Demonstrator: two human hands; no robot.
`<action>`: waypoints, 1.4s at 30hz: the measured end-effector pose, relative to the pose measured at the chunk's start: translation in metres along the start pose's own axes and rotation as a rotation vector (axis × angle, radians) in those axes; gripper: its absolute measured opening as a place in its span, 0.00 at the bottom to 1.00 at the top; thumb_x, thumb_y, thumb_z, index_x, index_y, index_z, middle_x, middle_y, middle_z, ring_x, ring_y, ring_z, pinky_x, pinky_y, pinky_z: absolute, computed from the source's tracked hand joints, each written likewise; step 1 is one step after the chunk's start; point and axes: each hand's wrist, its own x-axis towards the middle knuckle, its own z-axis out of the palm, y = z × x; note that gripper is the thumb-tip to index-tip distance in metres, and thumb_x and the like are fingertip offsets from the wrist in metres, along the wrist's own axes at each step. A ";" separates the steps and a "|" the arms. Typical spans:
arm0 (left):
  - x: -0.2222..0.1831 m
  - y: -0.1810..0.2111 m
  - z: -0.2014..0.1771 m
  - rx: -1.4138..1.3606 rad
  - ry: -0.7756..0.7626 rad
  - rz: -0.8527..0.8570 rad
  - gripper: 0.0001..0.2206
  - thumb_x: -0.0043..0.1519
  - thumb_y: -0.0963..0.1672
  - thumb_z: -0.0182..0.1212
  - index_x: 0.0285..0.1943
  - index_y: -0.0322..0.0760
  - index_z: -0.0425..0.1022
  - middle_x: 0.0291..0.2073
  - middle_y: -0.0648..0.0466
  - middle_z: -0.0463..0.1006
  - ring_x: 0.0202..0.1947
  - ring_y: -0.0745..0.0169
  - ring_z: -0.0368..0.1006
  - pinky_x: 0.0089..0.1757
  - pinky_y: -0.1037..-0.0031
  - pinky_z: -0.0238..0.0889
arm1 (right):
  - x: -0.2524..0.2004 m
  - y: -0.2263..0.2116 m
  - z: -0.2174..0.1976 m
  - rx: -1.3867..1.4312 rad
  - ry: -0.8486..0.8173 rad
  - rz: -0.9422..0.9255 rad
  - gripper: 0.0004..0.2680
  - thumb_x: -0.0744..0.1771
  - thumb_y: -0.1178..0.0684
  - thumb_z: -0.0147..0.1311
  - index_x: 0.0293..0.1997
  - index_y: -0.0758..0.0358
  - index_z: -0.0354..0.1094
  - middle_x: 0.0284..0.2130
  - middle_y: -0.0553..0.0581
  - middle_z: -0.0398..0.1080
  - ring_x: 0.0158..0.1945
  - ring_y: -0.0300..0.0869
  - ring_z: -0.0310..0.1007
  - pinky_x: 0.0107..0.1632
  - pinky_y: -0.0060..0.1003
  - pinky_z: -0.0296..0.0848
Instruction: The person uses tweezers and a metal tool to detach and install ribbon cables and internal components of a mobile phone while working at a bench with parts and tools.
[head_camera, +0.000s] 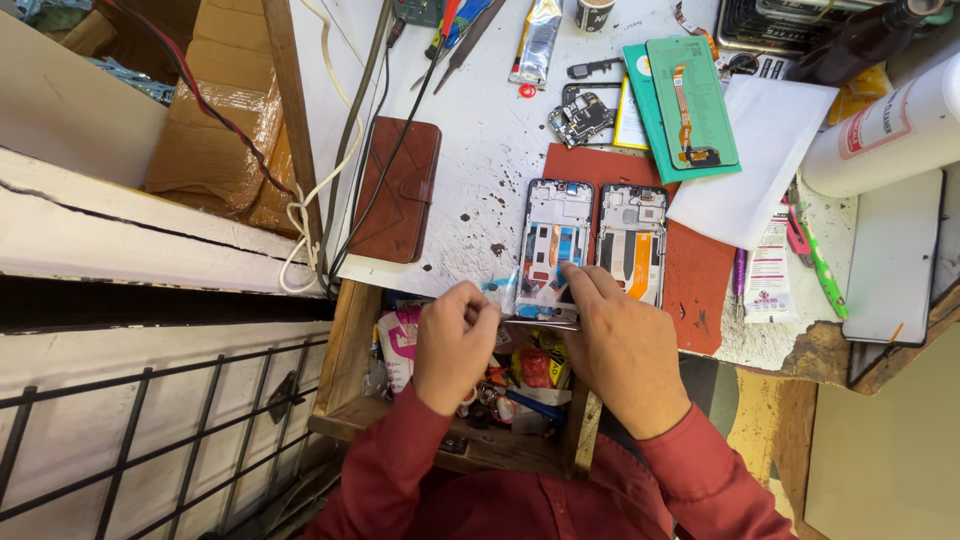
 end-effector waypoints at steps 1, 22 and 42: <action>-0.005 0.002 -0.002 0.045 -0.016 -0.024 0.09 0.58 0.42 0.61 0.26 0.31 0.73 0.16 0.51 0.75 0.16 0.65 0.70 0.24 0.72 0.62 | -0.001 0.000 0.000 0.000 -0.019 0.016 0.23 0.60 0.54 0.63 0.61 0.62 0.65 0.46 0.56 0.72 0.35 0.54 0.76 0.32 0.45 0.73; 0.034 0.036 -0.057 -0.498 0.006 0.234 0.06 0.64 0.34 0.50 0.35 0.31 0.67 0.34 0.47 0.80 0.30 0.67 0.78 0.34 0.76 0.71 | -0.018 0.012 0.010 0.320 0.299 -0.060 0.17 0.62 0.56 0.64 0.56 0.62 0.70 0.49 0.58 0.74 0.43 0.55 0.76 0.41 0.42 0.76; 0.172 0.026 0.013 0.081 0.354 0.484 0.20 0.69 0.49 0.61 0.31 0.31 0.62 0.18 0.45 0.65 0.18 0.44 0.62 0.25 0.59 0.55 | -0.026 0.105 -0.009 0.178 0.607 0.300 0.10 0.64 0.54 0.67 0.46 0.64 0.77 0.32 0.58 0.71 0.33 0.46 0.70 0.37 0.40 0.69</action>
